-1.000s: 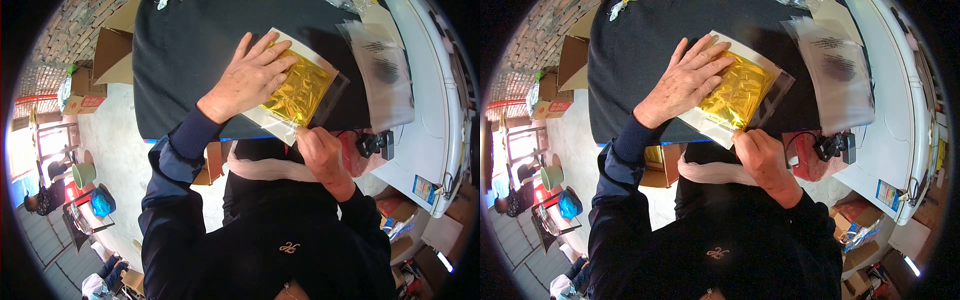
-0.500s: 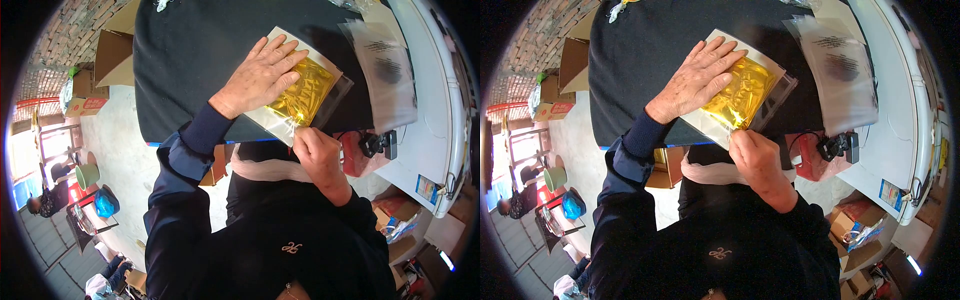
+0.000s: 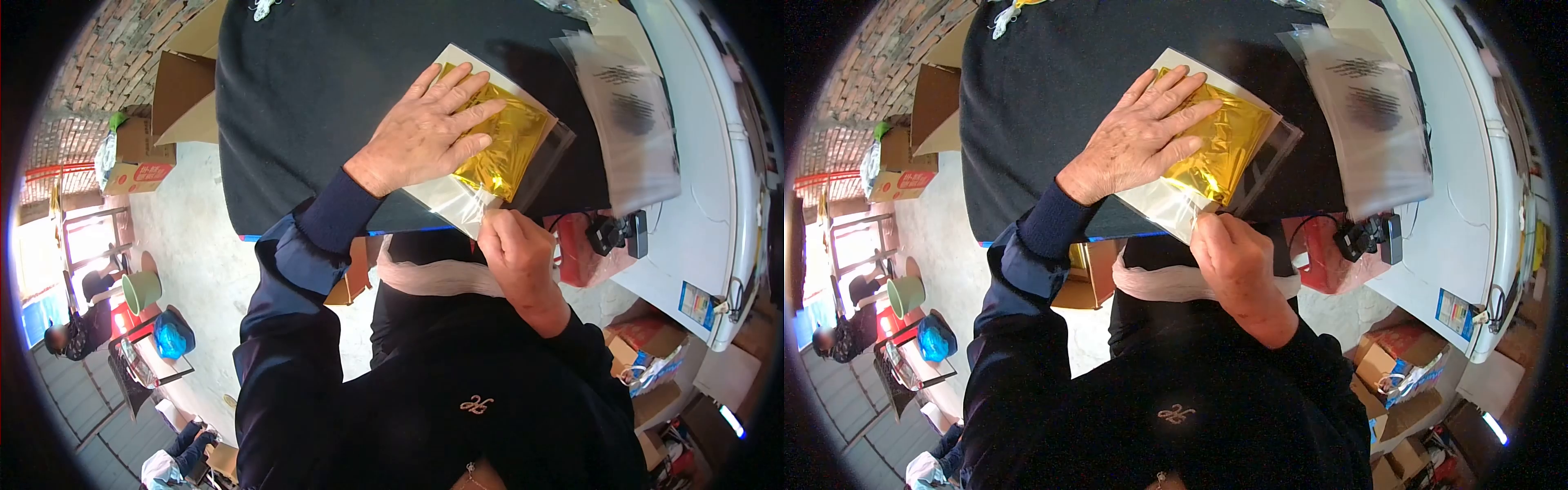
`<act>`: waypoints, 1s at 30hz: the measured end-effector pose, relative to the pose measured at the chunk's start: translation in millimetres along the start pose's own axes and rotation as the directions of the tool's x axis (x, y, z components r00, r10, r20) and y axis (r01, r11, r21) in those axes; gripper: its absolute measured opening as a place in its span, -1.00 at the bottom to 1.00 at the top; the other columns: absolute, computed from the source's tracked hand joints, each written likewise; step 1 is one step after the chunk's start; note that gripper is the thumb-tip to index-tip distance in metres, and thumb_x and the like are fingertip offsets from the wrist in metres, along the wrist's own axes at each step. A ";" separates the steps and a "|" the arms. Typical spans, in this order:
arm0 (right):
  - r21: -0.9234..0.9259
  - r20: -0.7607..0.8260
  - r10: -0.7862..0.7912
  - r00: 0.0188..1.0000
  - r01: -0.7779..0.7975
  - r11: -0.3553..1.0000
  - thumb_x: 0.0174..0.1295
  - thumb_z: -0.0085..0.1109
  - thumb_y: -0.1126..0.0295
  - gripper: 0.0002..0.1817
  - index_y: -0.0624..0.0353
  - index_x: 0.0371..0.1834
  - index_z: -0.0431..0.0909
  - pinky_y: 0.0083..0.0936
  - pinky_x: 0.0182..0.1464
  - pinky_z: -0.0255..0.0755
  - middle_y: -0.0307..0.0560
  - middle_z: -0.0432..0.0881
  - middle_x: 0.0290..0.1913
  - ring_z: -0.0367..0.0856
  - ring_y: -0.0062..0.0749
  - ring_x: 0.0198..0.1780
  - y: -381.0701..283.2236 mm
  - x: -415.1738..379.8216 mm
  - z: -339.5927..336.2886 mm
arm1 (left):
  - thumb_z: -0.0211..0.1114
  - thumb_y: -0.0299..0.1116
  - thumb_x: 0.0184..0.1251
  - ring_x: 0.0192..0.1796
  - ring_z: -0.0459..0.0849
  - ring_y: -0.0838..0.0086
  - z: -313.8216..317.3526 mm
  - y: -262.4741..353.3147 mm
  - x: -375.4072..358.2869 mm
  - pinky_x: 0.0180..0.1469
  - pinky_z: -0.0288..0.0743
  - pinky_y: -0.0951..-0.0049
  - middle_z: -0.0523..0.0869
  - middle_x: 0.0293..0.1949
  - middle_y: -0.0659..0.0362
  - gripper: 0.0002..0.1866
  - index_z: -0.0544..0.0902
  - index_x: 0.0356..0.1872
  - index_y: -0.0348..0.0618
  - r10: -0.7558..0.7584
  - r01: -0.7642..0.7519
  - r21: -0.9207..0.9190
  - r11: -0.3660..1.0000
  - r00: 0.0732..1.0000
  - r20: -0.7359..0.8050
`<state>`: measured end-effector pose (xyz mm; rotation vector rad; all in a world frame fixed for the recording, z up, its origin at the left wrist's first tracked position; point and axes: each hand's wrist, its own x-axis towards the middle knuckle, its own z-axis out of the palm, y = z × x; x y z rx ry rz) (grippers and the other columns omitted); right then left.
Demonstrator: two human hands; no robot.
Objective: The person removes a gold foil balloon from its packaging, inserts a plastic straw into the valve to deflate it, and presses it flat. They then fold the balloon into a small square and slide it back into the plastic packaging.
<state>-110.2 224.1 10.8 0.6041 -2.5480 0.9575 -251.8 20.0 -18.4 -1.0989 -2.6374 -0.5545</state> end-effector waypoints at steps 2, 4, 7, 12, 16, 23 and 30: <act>0.005 -0.005 0.001 1.000 -0.001 1.000 0.25 0.43 0.71 -0.80 0.21 -0.24 0.59 -0.21 -0.43 0.52 0.01 0.64 -0.45 0.70 -0.01 -0.46 1.8 -0.8 0.4 | -0.17 0.30 0.81 0.83 0.16 0.13 2.2 0.5 0.2 0.89 -0.22 -0.05 0.40 0.73 0.02 -0.32 0.55 0.65 0.26 -0.001 0.001 0.005 1.000 1.000 -0.008; -0.003 -0.011 0.001 1.000 -0.001 1.000 0.26 0.44 0.70 -0.80 0.21 -0.23 0.59 -0.22 -0.42 0.54 0.02 0.65 -0.45 0.72 0.00 -0.44 4.7 -1.5 1.0 | -0.15 0.35 0.78 0.82 0.17 0.12 0.7 0.3 0.5 0.89 -0.21 -0.06 0.40 0.72 0.00 -0.30 0.54 0.65 0.26 0.002 -0.002 0.003 1.000 1.000 0.002; -0.051 -0.019 -0.008 1.000 0.007 0.999 0.25 0.46 0.62 -0.76 0.15 -0.23 0.52 -0.19 -0.42 0.59 -0.03 0.62 -0.44 0.74 -0.02 -0.43 6.9 -1.4 0.9 | -0.14 0.40 0.75 0.82 0.17 0.09 -2.0 -0.5 0.5 0.89 -0.20 -0.08 0.40 0.72 -0.02 -0.26 0.54 0.65 0.26 0.013 -0.013 0.005 1.000 1.000 0.010; -0.044 -0.021 0.014 1.000 -0.014 0.999 0.26 0.46 0.62 -0.76 0.15 -0.22 0.52 -0.19 -0.42 0.57 -0.02 0.61 -0.45 0.73 -0.03 -0.43 8.2 -1.9 -0.8 | -0.15 0.47 0.71 0.81 0.18 0.05 -4.8 0.7 0.4 0.88 -0.16 -0.10 0.38 0.72 -0.04 -0.21 0.50 0.67 0.26 0.033 -0.034 0.048 0.998 0.999 0.021; -0.023 -0.041 0.028 0.999 -0.029 0.999 0.26 0.46 0.62 -0.75 0.15 -0.25 0.52 -0.19 -0.43 0.55 0.00 0.59 -0.47 0.71 -0.03 -0.46 12.7 -3.3 -0.2 | -0.17 0.48 0.71 0.80 0.20 0.04 -5.1 1.9 0.5 0.88 -0.13 -0.11 0.37 0.72 -0.03 -0.20 0.46 0.69 0.27 0.042 -0.046 0.104 0.994 0.998 0.042; 0.167 -0.012 0.131 0.991 -0.128 0.978 0.31 0.47 0.63 -0.83 0.22 -0.24 0.62 -0.30 -0.41 0.53 0.03 0.65 -0.45 0.68 -0.11 -0.50 13.5 -5.8 -12.7 | -0.22 0.45 0.74 0.81 0.19 0.07 -7.8 1.9 2.2 0.89 -0.17 -0.05 0.36 0.73 -0.01 -0.22 0.47 0.69 0.27 0.043 -0.050 0.124 0.991 0.997 0.058; 0.253 0.159 0.192 0.968 -0.228 0.940 0.35 0.46 0.62 -0.85 0.22 -0.19 0.63 -0.30 -0.36 0.56 0.04 0.68 -0.41 0.72 -0.14 -0.46 8.0 -3.7 -31.7 | -0.30 0.41 0.76 0.83 0.13 0.14 -4.5 1.1 1.4 0.90 -0.22 -0.01 0.34 0.75 0.01 -0.23 0.47 0.70 0.29 0.012 -0.017 0.070 0.997 0.998 0.065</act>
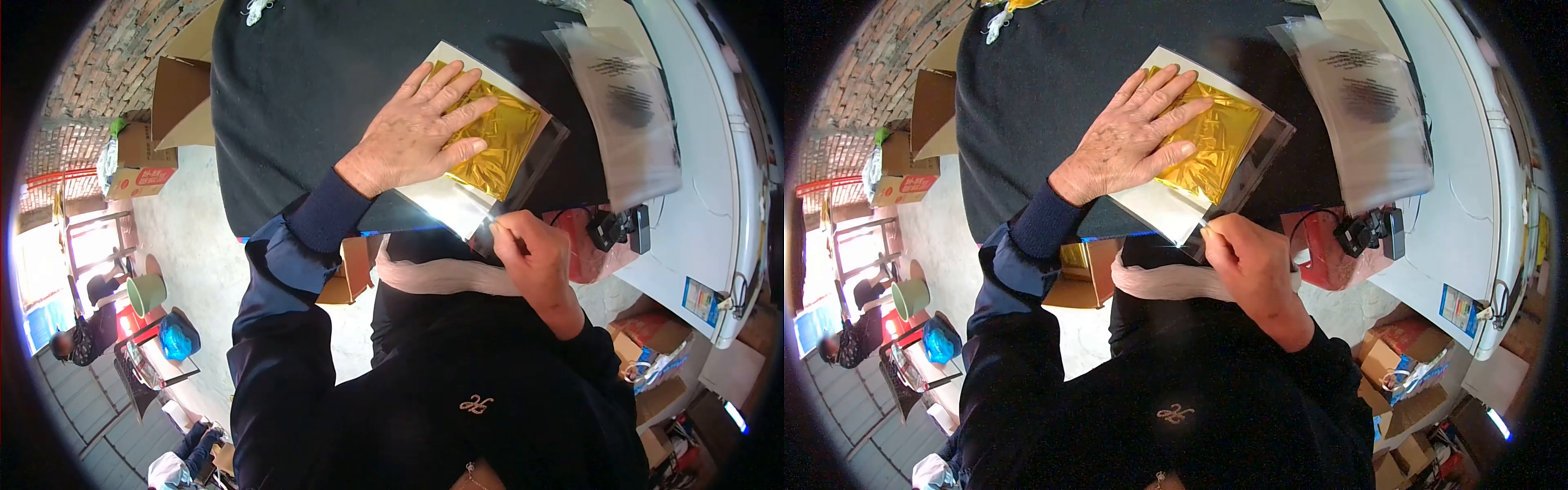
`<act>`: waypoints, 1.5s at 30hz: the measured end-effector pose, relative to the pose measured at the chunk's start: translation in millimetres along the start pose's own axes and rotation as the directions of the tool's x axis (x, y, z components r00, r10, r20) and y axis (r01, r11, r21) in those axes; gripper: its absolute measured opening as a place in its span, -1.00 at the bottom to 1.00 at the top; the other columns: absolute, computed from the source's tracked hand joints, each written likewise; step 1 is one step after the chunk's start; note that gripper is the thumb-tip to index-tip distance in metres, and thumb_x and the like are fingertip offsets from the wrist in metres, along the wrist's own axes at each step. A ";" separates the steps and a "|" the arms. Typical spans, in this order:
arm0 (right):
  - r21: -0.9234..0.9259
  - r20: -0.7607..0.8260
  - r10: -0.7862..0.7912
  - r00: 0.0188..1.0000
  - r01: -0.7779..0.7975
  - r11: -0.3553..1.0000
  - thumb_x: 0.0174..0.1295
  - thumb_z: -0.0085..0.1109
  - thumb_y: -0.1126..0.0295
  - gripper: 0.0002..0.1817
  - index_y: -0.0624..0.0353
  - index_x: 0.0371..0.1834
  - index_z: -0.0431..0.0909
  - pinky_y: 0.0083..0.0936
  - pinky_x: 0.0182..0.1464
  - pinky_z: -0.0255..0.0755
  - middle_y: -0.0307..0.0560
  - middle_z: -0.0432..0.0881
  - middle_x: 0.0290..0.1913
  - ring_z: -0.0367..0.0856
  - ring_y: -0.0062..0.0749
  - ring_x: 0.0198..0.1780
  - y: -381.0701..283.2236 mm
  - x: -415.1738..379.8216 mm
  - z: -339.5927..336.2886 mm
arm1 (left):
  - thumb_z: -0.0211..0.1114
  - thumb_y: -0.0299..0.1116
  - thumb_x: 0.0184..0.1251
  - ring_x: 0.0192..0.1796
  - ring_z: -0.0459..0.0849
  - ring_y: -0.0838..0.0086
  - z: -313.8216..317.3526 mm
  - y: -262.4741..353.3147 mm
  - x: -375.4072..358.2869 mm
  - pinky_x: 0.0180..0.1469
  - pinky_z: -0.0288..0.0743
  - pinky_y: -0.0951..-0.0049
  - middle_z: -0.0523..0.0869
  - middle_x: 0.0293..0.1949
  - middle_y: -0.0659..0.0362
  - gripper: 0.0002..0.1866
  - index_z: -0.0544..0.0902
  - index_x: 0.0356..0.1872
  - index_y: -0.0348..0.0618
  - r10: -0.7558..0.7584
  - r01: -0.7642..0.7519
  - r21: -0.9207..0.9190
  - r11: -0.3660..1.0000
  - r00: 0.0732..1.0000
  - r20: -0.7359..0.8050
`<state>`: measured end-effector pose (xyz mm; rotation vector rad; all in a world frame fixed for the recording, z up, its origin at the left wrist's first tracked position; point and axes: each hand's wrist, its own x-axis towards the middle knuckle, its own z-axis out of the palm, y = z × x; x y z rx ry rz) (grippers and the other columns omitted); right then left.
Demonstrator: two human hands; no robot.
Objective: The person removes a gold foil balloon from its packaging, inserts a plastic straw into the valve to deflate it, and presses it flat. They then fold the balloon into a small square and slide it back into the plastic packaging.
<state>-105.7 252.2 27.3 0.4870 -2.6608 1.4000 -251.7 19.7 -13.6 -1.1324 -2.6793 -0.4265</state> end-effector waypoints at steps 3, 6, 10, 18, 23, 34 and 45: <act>0.007 -0.010 -0.068 0.998 0.068 0.998 0.34 0.47 0.62 -0.82 0.22 -0.17 0.61 -0.27 -0.34 0.59 0.05 0.70 -0.39 0.75 -0.08 -0.42 0.9 3.8 7.9 | -0.31 0.40 0.77 0.84 0.12 0.15 0.6 -0.1 -0.2 0.91 -0.23 0.00 0.33 0.76 0.02 -0.23 0.47 0.70 0.30 -0.007 0.007 -0.004 1.000 1.000 0.005; -0.047 -0.032 -0.117 0.993 0.115 0.992 0.33 0.48 0.62 -0.80 0.21 -0.16 0.59 -0.24 -0.35 0.60 0.07 0.70 -0.40 0.78 -0.01 -0.40 1.5 11.1 14.6 | -0.32 0.40 0.77 0.84 0.10 0.16 1.8 -0.7 -0.7 0.91 -0.24 0.01 0.32 0.76 0.04 -0.24 0.47 0.70 0.31 -0.013 0.013 -0.013 1.000 1.000 0.005; -0.091 -0.045 -0.122 0.991 0.118 0.989 0.33 0.48 0.62 -0.79 0.20 -0.18 0.57 -0.24 -0.38 0.59 0.07 0.69 -0.42 0.77 0.00 -0.42 2.3 13.5 18.1 | -0.31 0.39 0.76 0.85 0.09 0.17 3.5 -0.5 -0.9 0.91 -0.26 0.01 0.32 0.77 0.05 -0.24 0.47 0.70 0.31 -0.021 0.021 -0.041 0.999 1.000 0.001; -0.131 -0.083 -0.159 0.984 0.147 0.980 0.33 0.47 0.61 -0.79 0.20 -0.18 0.56 -0.20 -0.39 0.59 0.07 0.67 -0.44 0.76 0.00 -0.43 6.2 9.7 22.5 | -0.31 0.38 0.77 0.85 0.06 0.20 4.7 -1.6 -1.7 0.91 -0.28 0.03 0.31 0.77 0.05 -0.25 0.48 0.69 0.31 -0.026 0.026 -0.080 0.996 1.000 0.002; -0.136 -0.086 -0.147 0.985 0.134 0.982 0.34 0.47 0.62 -0.79 0.21 -0.15 0.57 -0.21 -0.37 0.60 0.07 0.68 -0.43 0.76 0.00 -0.43 10.3 7.4 22.4 | -0.33 0.35 0.79 0.86 0.04 0.24 2.4 -1.1 -1.7 0.91 -0.30 0.06 0.28 0.79 0.09 -0.27 0.47 0.70 0.31 -0.028 0.029 -0.063 0.998 0.999 0.016; -0.117 -0.041 -0.169 0.985 0.163 0.980 0.31 0.50 0.63 -0.76 0.21 -0.12 0.58 -0.23 -0.34 0.62 0.05 0.71 -0.39 0.80 -0.03 -0.37 8.6 9.5 18.1 | -0.35 0.34 0.79 0.86 0.04 0.25 1.8 -0.9 -1.1 0.92 -0.32 0.09 0.28 0.79 0.11 -0.26 0.48 0.70 0.31 -0.042 0.045 -0.090 0.995 0.999 0.033; -0.071 -0.028 -0.203 0.979 0.201 0.977 0.32 0.49 0.63 -0.76 0.21 -0.08 0.59 -0.22 -0.33 0.63 0.06 0.71 -0.36 0.79 0.00 -0.37 7.2 12.4 13.1 | -0.34 0.30 0.82 0.86 0.05 0.24 -0.5 -1.6 -1.8 0.91 -0.28 0.08 0.29 0.79 0.12 -0.28 0.48 0.70 0.29 -0.034 0.036 -0.096 0.995 0.999 0.025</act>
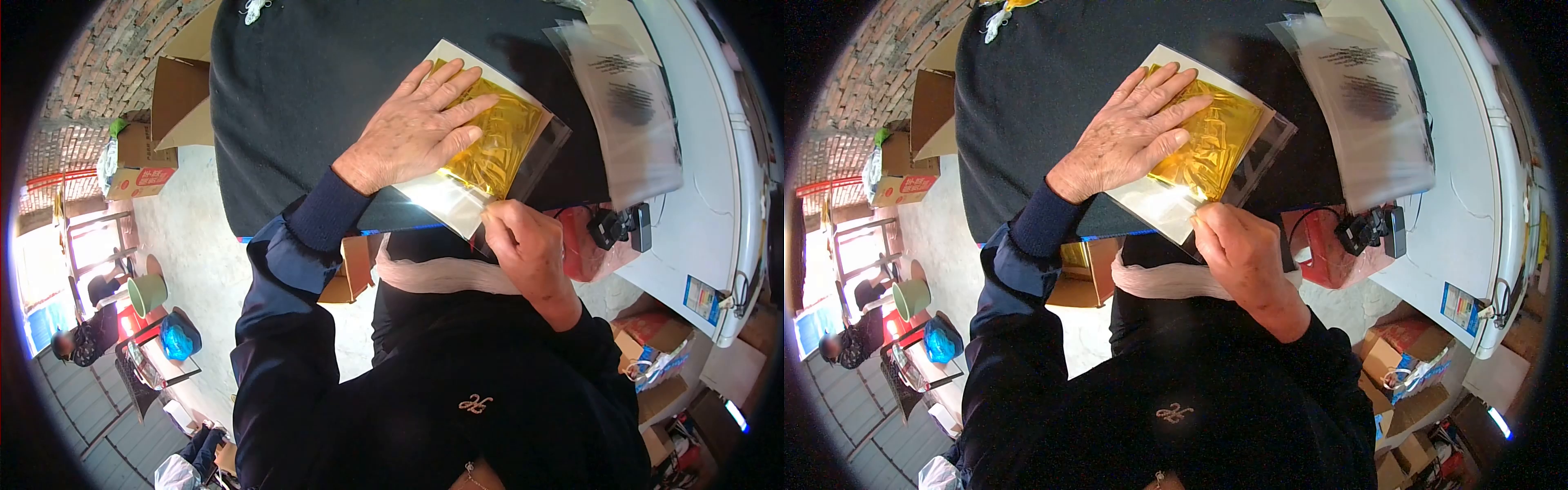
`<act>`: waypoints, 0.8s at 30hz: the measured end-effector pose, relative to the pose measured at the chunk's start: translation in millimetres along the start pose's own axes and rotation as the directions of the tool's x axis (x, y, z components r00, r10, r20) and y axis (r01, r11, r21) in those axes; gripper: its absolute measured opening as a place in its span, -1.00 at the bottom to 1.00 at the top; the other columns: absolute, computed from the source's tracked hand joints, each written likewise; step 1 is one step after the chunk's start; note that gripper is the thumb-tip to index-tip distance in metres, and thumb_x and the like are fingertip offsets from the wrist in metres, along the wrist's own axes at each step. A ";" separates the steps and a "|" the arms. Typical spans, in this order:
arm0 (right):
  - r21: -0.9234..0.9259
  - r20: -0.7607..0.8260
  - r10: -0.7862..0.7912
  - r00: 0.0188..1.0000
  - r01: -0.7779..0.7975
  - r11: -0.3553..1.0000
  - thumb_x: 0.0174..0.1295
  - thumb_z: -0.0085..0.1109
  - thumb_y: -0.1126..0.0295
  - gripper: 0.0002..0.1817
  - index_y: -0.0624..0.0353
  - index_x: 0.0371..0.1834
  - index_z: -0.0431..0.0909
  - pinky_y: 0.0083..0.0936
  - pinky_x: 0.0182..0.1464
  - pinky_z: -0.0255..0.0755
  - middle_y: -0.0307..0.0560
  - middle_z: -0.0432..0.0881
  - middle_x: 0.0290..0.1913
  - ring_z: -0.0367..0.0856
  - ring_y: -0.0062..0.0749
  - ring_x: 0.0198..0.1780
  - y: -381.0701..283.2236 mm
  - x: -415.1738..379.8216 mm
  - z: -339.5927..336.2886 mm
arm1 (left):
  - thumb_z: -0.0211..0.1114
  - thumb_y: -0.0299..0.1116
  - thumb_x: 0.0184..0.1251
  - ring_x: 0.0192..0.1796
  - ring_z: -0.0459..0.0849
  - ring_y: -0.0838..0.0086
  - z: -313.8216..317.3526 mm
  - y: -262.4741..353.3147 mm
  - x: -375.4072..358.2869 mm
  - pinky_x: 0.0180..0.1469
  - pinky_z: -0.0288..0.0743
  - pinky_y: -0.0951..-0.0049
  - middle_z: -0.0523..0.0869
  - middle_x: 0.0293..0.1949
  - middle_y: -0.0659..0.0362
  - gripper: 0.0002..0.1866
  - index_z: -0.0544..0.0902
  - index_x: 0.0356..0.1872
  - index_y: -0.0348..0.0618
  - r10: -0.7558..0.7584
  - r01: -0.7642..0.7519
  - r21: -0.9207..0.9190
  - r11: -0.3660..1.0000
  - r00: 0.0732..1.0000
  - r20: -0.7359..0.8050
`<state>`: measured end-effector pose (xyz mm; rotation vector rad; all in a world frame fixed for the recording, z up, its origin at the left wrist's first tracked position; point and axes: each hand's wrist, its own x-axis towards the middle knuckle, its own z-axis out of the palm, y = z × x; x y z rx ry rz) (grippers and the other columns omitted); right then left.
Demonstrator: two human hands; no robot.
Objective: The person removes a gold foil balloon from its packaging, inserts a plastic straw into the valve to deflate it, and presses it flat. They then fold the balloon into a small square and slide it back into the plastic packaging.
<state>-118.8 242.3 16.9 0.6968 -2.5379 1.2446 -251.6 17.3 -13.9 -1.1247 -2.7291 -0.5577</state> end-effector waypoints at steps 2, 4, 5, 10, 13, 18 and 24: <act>0.015 0.007 -0.001 1.000 0.001 1.000 0.33 0.49 0.62 -0.76 0.21 -0.08 0.59 -0.22 -0.33 0.63 0.06 0.72 -0.36 0.79 0.00 -0.37 -0.7 0.5 0.1 | -0.34 0.31 0.82 0.86 0.05 0.24 -2.3 0.1 -0.1 0.91 -0.28 0.08 0.28 0.79 0.13 -0.28 0.48 0.70 0.29 -0.001 0.002 -0.026 1.000 1.000 0.003; 0.015 -0.001 0.002 1.000 -0.002 1.000 0.33 0.49 0.62 -0.77 0.20 -0.10 0.59 -0.21 -0.33 0.62 0.06 0.71 -0.37 0.79 0.01 -0.37 -1.3 1.0 0.9 | -0.34 0.32 0.81 0.86 0.04 0.24 -3.6 0.2 0.2 0.91 -0.30 0.08 0.28 0.80 0.13 -0.27 0.46 0.71 0.30 -0.009 0.010 -0.051 0.999 1.000 0.015; 0.015 -0.006 0.003 1.000 -0.003 1.000 0.34 0.48 0.61 -0.78 0.20 -0.11 0.59 -0.21 -0.33 0.62 0.06 0.70 -0.37 0.78 0.01 -0.37 -1.6 1.5 1.5 | -0.34 0.32 0.81 0.86 0.04 0.24 -3.9 0.0 0.3 0.91 -0.31 0.08 0.27 0.80 0.13 -0.27 0.46 0.72 0.30 -0.014 0.015 -0.062 0.998 1.000 0.022; 0.003 0.011 0.044 0.999 -0.044 0.999 0.35 0.47 0.60 -0.81 0.20 -0.18 0.58 -0.20 -0.34 0.61 0.06 0.69 -0.40 0.78 0.01 -0.38 -4.4 6.3 3.0 | -0.35 0.31 0.81 0.87 0.00 0.24 -2.8 -3.1 0.2 0.91 -0.34 0.06 0.26 0.80 0.13 -0.26 0.41 0.74 0.27 -0.027 0.030 -0.162 0.986 0.999 0.025; 0.004 0.011 0.058 0.998 -0.058 0.998 0.35 0.46 0.60 -0.81 0.20 -0.20 0.57 -0.20 -0.35 0.60 0.07 0.68 -0.42 0.78 0.01 -0.39 -2.0 5.0 5.6 | -0.35 0.31 0.82 0.87 0.00 0.23 -4.2 -4.8 0.3 0.90 -0.34 0.03 0.25 0.81 0.11 -0.26 0.38 0.76 0.24 -0.023 0.028 -0.205 0.978 0.999 0.028; 0.001 0.015 0.076 0.997 -0.076 0.997 0.34 0.46 0.62 -0.79 0.20 -0.22 0.54 -0.21 -0.36 0.59 0.07 0.67 -0.43 0.78 0.01 -0.40 -2.3 4.6 6.0 | -0.35 0.31 0.82 0.87 0.00 0.20 -7.3 -5.6 0.4 0.90 -0.34 0.00 0.24 0.81 0.09 -0.25 0.36 0.77 0.22 -0.014 0.018 -0.258 0.966 1.000 0.017; -0.019 -0.001 0.089 0.996 -0.089 0.996 0.33 0.46 0.63 -0.77 0.21 -0.23 0.52 -0.23 -0.38 0.58 0.06 0.66 -0.45 0.76 -0.01 -0.43 -1.2 3.5 7.7 | -0.36 0.30 0.82 0.87 0.00 0.21 -7.2 -5.7 0.2 0.90 -0.34 -0.02 0.26 0.80 0.08 -0.24 0.36 0.77 0.20 -0.008 0.009 -0.254 0.967 1.000 0.006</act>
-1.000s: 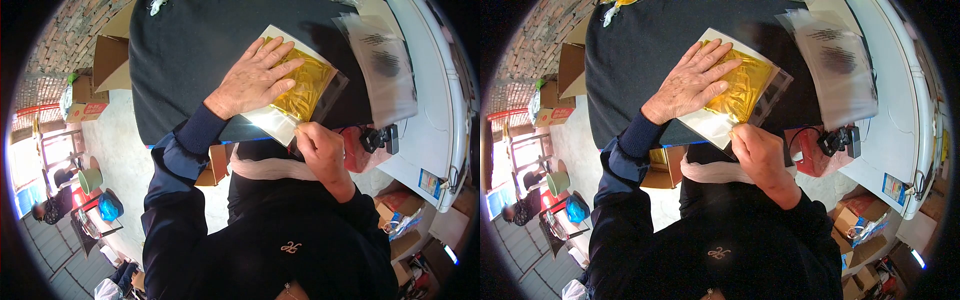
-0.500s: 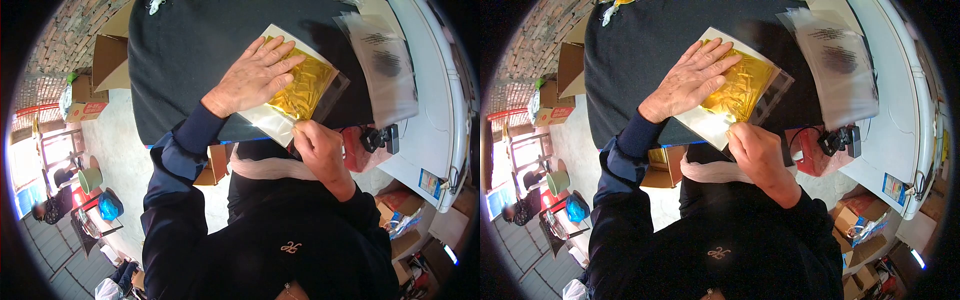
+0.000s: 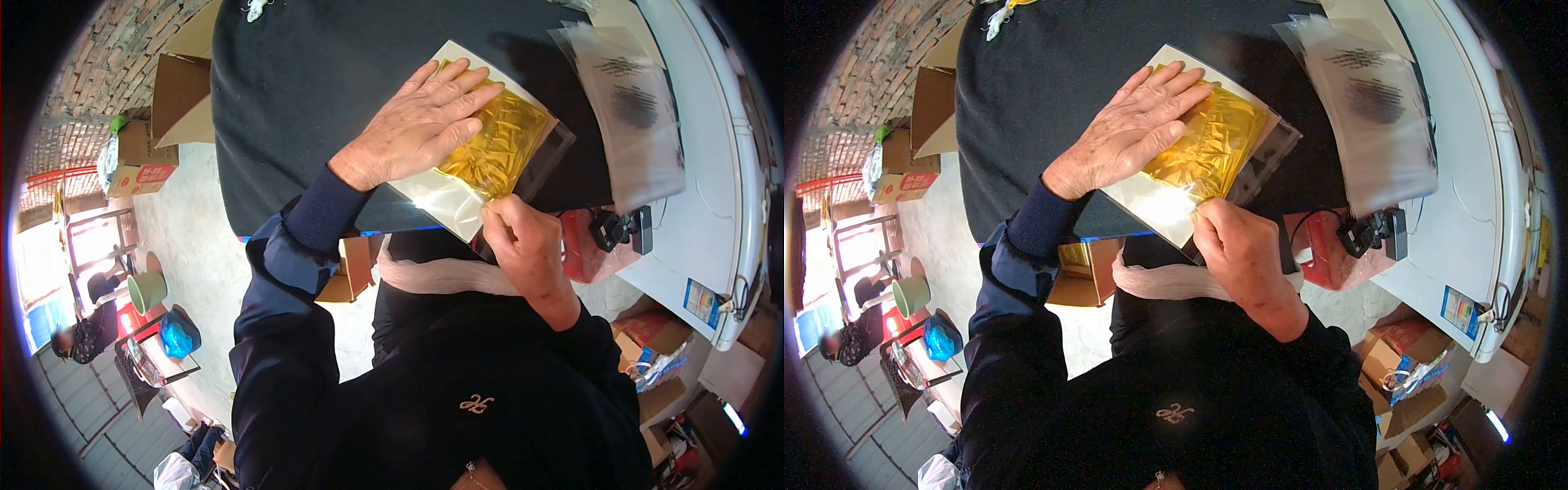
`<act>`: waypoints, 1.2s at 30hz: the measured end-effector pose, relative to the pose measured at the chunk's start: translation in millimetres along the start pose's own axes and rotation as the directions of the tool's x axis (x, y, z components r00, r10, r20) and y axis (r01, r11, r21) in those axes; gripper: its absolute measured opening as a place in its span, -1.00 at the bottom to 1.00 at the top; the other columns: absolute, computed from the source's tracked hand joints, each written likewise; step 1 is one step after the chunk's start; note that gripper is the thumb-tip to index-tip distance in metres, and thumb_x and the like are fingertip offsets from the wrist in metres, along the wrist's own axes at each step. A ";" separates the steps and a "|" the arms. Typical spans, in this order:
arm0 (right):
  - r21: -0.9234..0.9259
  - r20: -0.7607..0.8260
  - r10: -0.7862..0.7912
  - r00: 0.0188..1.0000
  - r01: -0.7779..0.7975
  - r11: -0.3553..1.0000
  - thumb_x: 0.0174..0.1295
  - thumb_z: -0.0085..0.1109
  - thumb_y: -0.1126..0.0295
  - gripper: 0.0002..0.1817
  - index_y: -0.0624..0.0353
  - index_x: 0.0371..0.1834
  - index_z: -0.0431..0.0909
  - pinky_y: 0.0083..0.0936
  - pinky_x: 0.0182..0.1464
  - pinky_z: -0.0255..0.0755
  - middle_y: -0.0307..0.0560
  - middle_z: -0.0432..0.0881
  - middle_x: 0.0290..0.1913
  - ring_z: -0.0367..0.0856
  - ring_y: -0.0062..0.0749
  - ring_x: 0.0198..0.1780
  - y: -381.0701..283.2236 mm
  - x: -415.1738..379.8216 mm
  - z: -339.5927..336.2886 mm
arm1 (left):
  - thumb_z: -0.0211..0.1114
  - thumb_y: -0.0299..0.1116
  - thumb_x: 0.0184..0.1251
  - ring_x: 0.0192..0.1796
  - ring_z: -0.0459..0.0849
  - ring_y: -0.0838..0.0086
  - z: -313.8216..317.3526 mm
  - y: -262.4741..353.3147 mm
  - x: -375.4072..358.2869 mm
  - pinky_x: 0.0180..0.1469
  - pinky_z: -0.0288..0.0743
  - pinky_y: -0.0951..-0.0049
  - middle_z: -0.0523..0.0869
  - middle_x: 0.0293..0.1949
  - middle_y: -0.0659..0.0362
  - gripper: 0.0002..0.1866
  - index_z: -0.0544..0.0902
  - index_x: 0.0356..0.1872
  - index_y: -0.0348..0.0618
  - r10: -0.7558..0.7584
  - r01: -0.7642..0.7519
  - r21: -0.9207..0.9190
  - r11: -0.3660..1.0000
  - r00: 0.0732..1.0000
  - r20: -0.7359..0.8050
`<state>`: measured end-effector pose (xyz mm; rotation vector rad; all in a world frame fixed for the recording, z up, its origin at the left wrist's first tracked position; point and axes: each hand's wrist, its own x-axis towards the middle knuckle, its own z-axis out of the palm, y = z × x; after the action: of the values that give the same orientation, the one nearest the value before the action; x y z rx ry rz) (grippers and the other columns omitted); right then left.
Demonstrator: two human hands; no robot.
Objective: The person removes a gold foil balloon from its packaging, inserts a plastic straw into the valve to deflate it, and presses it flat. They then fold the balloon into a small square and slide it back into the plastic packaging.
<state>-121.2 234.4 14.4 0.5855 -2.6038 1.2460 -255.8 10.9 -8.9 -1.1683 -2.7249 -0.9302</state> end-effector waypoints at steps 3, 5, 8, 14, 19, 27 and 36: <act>0.001 -0.013 0.003 1.000 -0.003 1.000 0.33 0.46 0.63 -0.77 0.21 -0.24 0.52 -0.24 -0.39 0.56 0.06 0.65 -0.46 0.74 -0.03 -0.45 0.9 -0.7 1.2 | -0.34 0.29 0.83 0.87 0.00 0.19 2.2 -1.7 -0.5 0.89 -0.33 -0.04 0.27 0.80 0.07 -0.25 0.40 0.75 0.16 0.017 -0.017 0.004 1.000 1.000 -0.012; 0.007 -0.017 0.007 1.000 -0.007 1.000 0.33 0.46 0.63 -0.77 0.21 -0.24 0.52 -0.24 -0.39 0.56 0.06 0.64 -0.46 0.74 -0.05 -0.46 -0.3 -0.3 0.9 | -0.29 0.26 0.84 0.87 -0.01 0.16 0.7 -1.1 -0.4 0.89 -0.32 -0.07 0.28 0.79 0.06 -0.27 0.44 0.72 0.13 0.028 -0.028 -0.020 0.999 0.999 -0.030; 0.016 -0.015 0.011 1.000 -0.011 1.000 0.33 0.47 0.63 -0.79 0.22 -0.22 0.55 -0.24 -0.39 0.55 0.08 0.64 -0.46 0.73 -0.01 -0.45 0.6 -1.1 -0.1 | -0.07 0.10 0.86 0.85 0.10 0.10 -9.6 -0.6 -0.8 0.88 -0.21 -0.10 0.35 0.76 0.03 -0.39 0.52 0.67 0.05 0.092 -0.095 -0.034 0.995 0.991 -0.095; 0.042 -0.059 0.016 0.998 -0.013 0.999 0.32 0.47 0.65 -0.86 0.23 -0.18 0.69 -0.42 -0.41 0.52 0.01 0.73 -0.41 0.73 -0.25 -0.48 8.6 -8.2 0.4 | 0.19 -0.31 0.75 0.77 0.32 0.09 -35.2 9.4 -24.7 0.83 0.09 -0.04 0.50 0.67 0.00 -0.50 0.57 0.62 -0.04 0.049 -0.049 0.034 0.998 0.999 -0.021; 0.085 0.002 -0.008 1.000 0.008 0.996 0.34 0.45 0.64 -0.89 0.27 -0.18 0.69 -0.38 -0.35 0.57 0.06 0.76 -0.37 0.76 -0.12 -0.43 2.4 -5.0 -7.3 | 0.20 -0.34 0.73 0.77 0.32 0.12 -30.7 8.8 -43.5 0.84 0.08 -0.02 0.49 0.68 0.03 -0.49 0.57 0.62 0.00 -0.017 0.018 0.039 0.999 1.000 -0.020; 0.041 0.073 0.016 0.997 -0.019 0.999 0.37 0.42 0.61 -0.87 0.25 -0.20 0.61 -0.23 -0.30 0.60 0.10 0.70 -0.38 0.77 0.05 -0.35 -4.6 1.7 -8.8 | 0.24 -0.38 0.68 0.75 0.36 0.13 -27.4 10.1 -45.2 0.83 0.11 0.02 0.52 0.65 0.02 -0.48 0.59 0.59 -0.03 -0.012 0.016 0.088 0.996 0.999 -0.040; 0.041 0.031 0.025 0.999 -0.026 0.999 0.38 0.43 0.58 -0.82 0.22 -0.24 0.54 -0.18 -0.35 0.57 0.12 0.66 -0.42 0.75 0.05 -0.39 -1.7 -1.1 -2.6 | 0.18 -0.21 0.76 0.78 0.31 0.12 -25.9 5.6 -47.6 0.84 0.08 -0.03 0.47 0.69 0.02 -0.48 0.55 0.64 0.01 0.004 -0.001 0.114 0.993 1.000 -0.026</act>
<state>-119.5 235.8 16.9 0.5852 -2.6240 1.3116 -223.0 -30.9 3.1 -1.1312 -2.7151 -0.7724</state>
